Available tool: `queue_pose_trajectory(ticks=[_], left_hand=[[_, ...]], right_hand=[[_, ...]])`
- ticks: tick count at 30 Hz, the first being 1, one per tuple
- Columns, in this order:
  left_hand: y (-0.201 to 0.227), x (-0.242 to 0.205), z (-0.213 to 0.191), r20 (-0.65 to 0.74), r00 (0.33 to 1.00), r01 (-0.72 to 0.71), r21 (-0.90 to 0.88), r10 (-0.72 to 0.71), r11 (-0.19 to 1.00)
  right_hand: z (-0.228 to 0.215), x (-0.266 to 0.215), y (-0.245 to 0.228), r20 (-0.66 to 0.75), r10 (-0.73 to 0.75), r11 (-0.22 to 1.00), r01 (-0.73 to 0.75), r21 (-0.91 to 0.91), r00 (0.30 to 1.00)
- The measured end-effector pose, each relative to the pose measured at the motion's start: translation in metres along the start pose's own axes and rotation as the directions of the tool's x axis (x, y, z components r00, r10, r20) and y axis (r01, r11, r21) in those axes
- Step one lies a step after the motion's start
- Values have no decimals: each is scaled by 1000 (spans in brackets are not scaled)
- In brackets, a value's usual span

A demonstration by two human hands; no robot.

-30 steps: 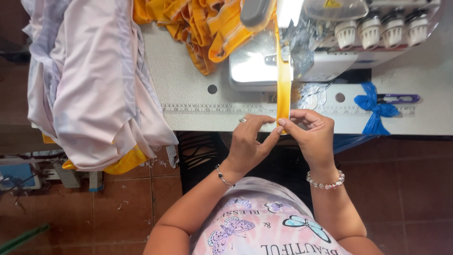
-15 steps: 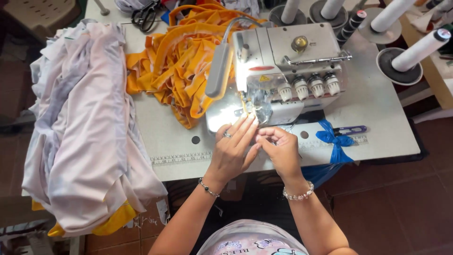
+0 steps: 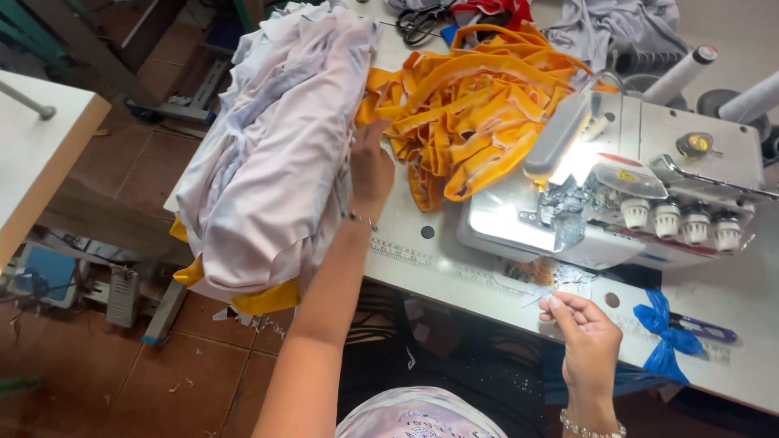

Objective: Handling and inspecting yellow fabric strips at a sewing workstation

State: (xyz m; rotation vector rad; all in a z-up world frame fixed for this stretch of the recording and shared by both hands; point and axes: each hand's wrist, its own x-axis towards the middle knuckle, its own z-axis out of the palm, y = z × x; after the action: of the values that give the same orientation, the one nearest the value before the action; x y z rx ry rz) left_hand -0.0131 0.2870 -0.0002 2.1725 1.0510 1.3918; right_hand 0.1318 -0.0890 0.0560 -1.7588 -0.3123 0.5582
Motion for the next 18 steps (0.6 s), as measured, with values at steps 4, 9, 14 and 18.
queue_pose_trajectory(ticks=[4, 9, 14, 18], left_hand=[[-81, 29, 28, 124, 991, -15, 519, -58, 855], [-82, 46, 19, -84, 991, -100, 71, 106, 992], [76, 31, -94, 246, 957, 280, -644, -154, 712], [137, -24, -127, 641, 764, 594, -744, 75, 306]], right_hand=[[11, -12, -16, 24, 5, 998, -4, -58, 1000], [18, -16, -16, 101, -39, 999, 41, -21, 994], [28, -27, -34, 219, -242, 963, 262, -68, 945], [45, -24, -38, 403, -643, 744, 655, 130, 651]])
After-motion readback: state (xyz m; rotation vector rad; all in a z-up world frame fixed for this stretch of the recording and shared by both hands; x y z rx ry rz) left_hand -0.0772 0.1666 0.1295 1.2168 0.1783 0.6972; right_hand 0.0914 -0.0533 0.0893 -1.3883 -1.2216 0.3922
